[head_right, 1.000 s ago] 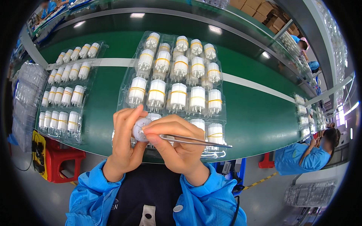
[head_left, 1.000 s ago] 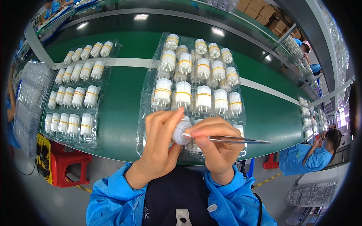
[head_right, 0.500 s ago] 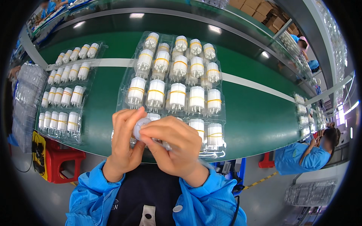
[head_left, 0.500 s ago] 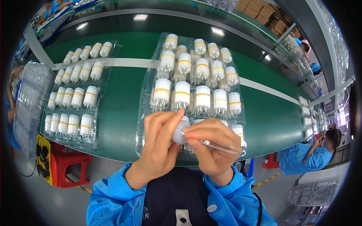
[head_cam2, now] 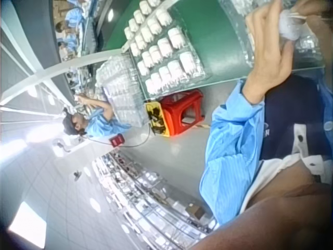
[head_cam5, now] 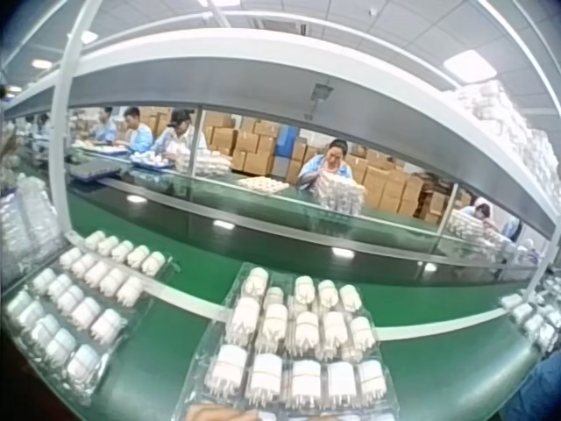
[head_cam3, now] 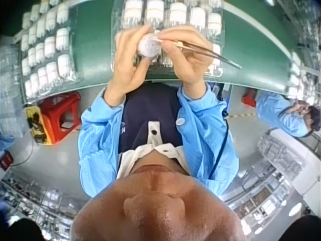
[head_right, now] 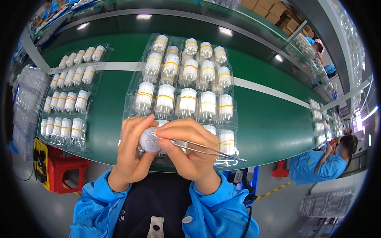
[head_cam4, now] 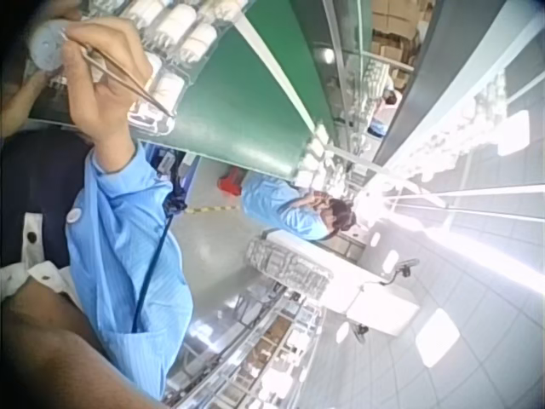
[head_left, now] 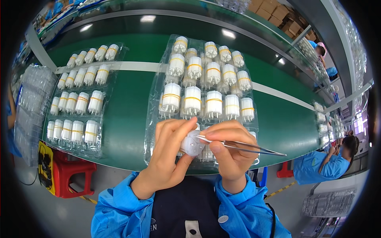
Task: The person uses tweezers to insert small white cylindrical components into a larger white plastic housing. They repeatedly pick up components from a tray, insert them into the housing, and place the housing back on the tray. The task is performed at a workstation with other workers visible in the background.
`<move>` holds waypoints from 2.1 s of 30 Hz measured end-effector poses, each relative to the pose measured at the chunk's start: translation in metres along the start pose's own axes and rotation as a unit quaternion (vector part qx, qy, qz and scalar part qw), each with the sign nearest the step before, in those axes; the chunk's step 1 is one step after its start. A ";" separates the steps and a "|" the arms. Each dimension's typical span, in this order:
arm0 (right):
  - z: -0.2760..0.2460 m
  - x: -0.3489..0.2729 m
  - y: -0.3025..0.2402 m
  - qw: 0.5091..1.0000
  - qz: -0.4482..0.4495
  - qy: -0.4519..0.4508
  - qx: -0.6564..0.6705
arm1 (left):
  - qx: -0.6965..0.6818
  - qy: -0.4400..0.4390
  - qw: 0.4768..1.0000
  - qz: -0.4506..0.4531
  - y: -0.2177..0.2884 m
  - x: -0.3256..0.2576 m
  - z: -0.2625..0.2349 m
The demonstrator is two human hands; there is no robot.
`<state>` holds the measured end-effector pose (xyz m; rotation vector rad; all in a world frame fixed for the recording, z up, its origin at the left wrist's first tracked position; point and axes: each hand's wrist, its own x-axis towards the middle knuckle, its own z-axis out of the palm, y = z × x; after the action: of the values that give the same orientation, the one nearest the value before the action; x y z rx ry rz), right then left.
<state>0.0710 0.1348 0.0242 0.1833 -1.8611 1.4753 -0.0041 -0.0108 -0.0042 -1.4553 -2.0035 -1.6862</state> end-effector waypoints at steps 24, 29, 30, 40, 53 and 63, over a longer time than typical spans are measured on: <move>-0.002 0.010 -0.011 0.992 -0.034 -0.071 -0.097 | 0.039 0.031 0.999 0.003 0.000 -0.002 0.003; -0.002 -0.006 -0.005 0.995 0.007 0.028 0.094 | 0.003 0.046 0.998 0.039 -0.003 0.001 0.000; 0.000 -0.006 -0.010 0.998 0.007 -0.001 0.058 | -0.018 0.058 0.997 0.038 -0.006 -0.001 0.004; 0.006 -0.006 -0.007 1.000 0.007 -0.019 0.012 | -0.013 0.032 0.999 -0.012 -0.005 -0.006 0.003; -0.075 0.006 -0.002 0.974 -0.103 0.201 -0.012 | -0.083 0.018 0.991 -0.107 0.013 0.005 -0.053; -0.167 0.000 0.053 0.932 -0.003 0.356 -0.069 | 0.211 -0.081 0.974 0.005 -0.033 0.176 -0.018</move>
<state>0.1189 0.3004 -0.0061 -0.3732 -1.3466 1.1777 -0.1278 0.0772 0.0926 -1.4766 -2.2518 -1.0687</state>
